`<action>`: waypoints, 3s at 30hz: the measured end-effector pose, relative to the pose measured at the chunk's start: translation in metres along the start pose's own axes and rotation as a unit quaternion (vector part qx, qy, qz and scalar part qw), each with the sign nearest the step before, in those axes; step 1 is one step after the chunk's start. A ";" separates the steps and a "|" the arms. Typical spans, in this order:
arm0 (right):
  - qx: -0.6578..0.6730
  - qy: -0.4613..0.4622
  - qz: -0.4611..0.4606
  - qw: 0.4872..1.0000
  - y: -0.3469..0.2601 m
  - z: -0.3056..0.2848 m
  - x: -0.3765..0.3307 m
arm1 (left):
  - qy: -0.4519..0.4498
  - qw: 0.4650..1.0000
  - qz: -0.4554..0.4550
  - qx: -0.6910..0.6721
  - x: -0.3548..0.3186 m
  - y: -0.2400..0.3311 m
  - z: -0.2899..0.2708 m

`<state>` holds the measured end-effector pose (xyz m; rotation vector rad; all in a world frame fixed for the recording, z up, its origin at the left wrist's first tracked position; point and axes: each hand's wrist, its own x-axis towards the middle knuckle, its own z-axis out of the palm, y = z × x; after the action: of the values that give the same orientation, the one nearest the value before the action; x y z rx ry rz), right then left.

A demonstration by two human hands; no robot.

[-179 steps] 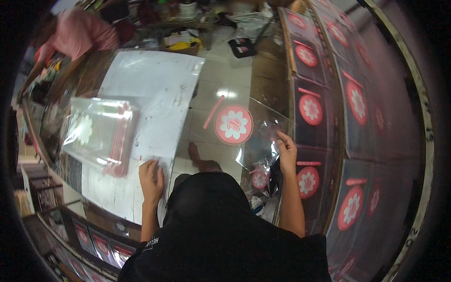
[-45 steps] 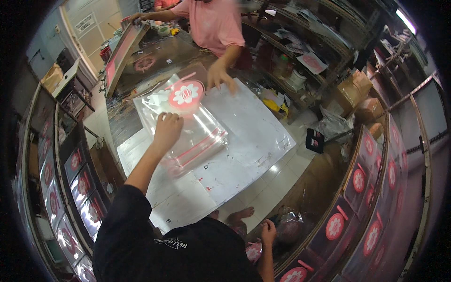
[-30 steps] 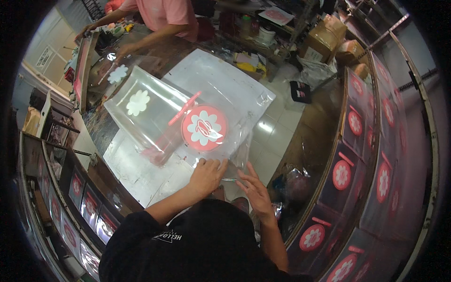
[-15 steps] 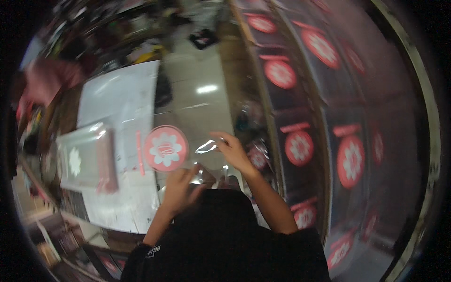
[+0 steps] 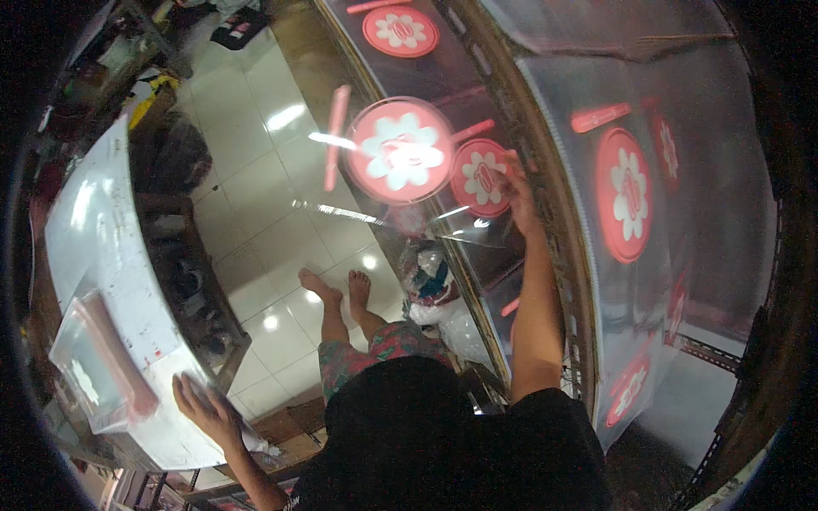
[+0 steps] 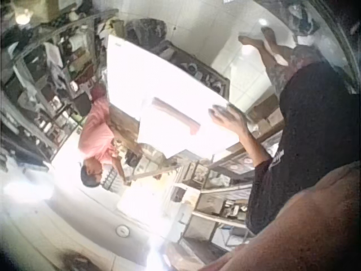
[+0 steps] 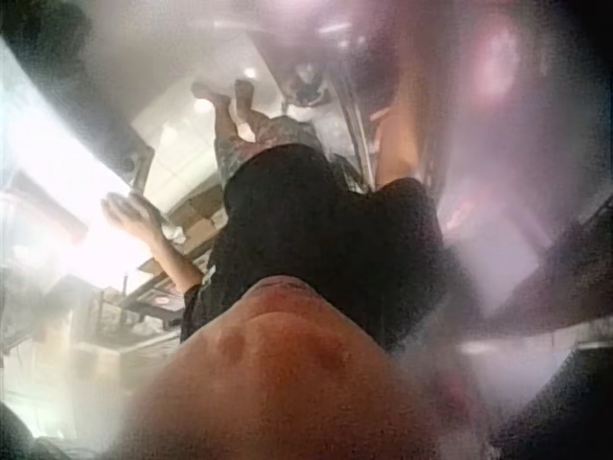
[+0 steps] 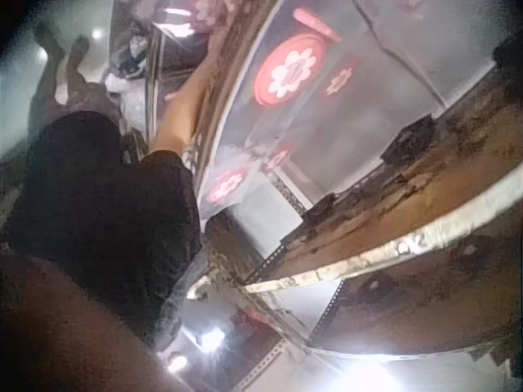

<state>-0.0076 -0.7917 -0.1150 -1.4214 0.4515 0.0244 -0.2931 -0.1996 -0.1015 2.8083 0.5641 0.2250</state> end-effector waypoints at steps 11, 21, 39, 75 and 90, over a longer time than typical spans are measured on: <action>-0.002 0.238 -0.081 0.968 0.037 -0.240 -0.005 | 0.029 0.997 0.040 0.054 0.008 -0.008 0.019; -0.030 0.325 -0.043 0.944 0.033 -0.275 0.016 | 0.036 0.993 0.061 0.089 0.010 0.007 0.022; -0.156 0.318 -0.093 0.931 0.058 -0.332 0.048 | 0.039 0.995 0.052 0.080 0.007 0.010 0.020; -0.377 -0.479 -0.086 0.788 0.131 0.253 -0.209 | 0.156 0.977 0.020 -0.146 -0.011 -0.004 -0.015; -0.473 -0.479 -0.085 0.735 0.163 0.315 -0.286 | 0.117 0.918 0.106 -0.363 -0.017 -0.049 0.000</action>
<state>-0.2248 -0.3935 -0.1535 -2.1793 -0.6804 0.9206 -0.3265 -0.1628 -0.1176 2.1139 0.1566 0.6680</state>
